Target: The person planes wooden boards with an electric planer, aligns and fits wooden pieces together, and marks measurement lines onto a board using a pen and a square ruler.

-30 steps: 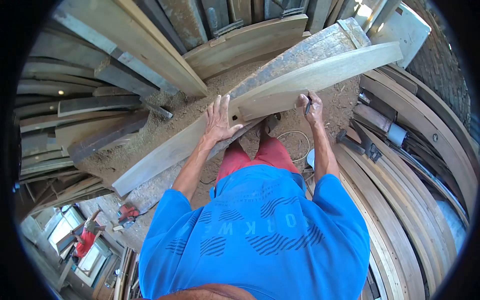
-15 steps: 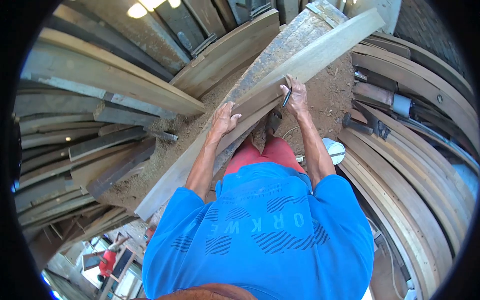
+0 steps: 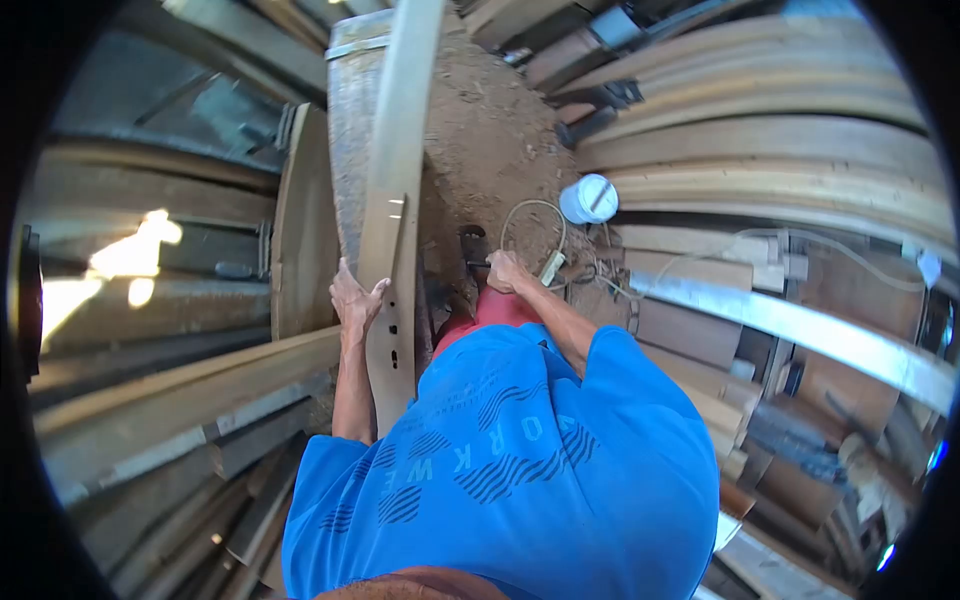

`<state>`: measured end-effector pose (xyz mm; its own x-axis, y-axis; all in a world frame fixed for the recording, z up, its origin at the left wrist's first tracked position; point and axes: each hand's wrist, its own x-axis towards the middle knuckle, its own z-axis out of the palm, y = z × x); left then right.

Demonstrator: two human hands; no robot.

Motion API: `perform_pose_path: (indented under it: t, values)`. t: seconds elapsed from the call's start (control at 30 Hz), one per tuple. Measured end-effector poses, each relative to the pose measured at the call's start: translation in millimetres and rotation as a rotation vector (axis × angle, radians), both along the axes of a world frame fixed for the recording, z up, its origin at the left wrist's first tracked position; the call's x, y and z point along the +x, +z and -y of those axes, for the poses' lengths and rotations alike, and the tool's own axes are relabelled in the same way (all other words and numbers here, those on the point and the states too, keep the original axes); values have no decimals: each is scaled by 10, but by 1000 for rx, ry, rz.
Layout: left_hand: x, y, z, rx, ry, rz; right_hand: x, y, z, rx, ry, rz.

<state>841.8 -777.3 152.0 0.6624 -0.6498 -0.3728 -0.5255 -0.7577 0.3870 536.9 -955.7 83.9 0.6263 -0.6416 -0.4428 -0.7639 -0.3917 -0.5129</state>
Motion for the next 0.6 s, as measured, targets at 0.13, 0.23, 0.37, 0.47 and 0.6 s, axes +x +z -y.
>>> perform_pose_path:
  t: [0.13,0.23,0.37,0.47,0.6]
  values:
    - [-148,-121,269,-131,-102,116,-451,230,-284,327,-360,-67]
    - [-274,-292,360,-70,-59,195,-826,209,-445,237,-234,-100]
    - [-332,-347,359,-48,-108,276,-1439,-499,-748,293,-276,-251]
    - [-317,-315,384,-38,-98,351,-1469,-446,-684,426,-447,-160]
    - [-348,-320,381,-38,-94,388,-1439,-401,-468,565,-511,-174]
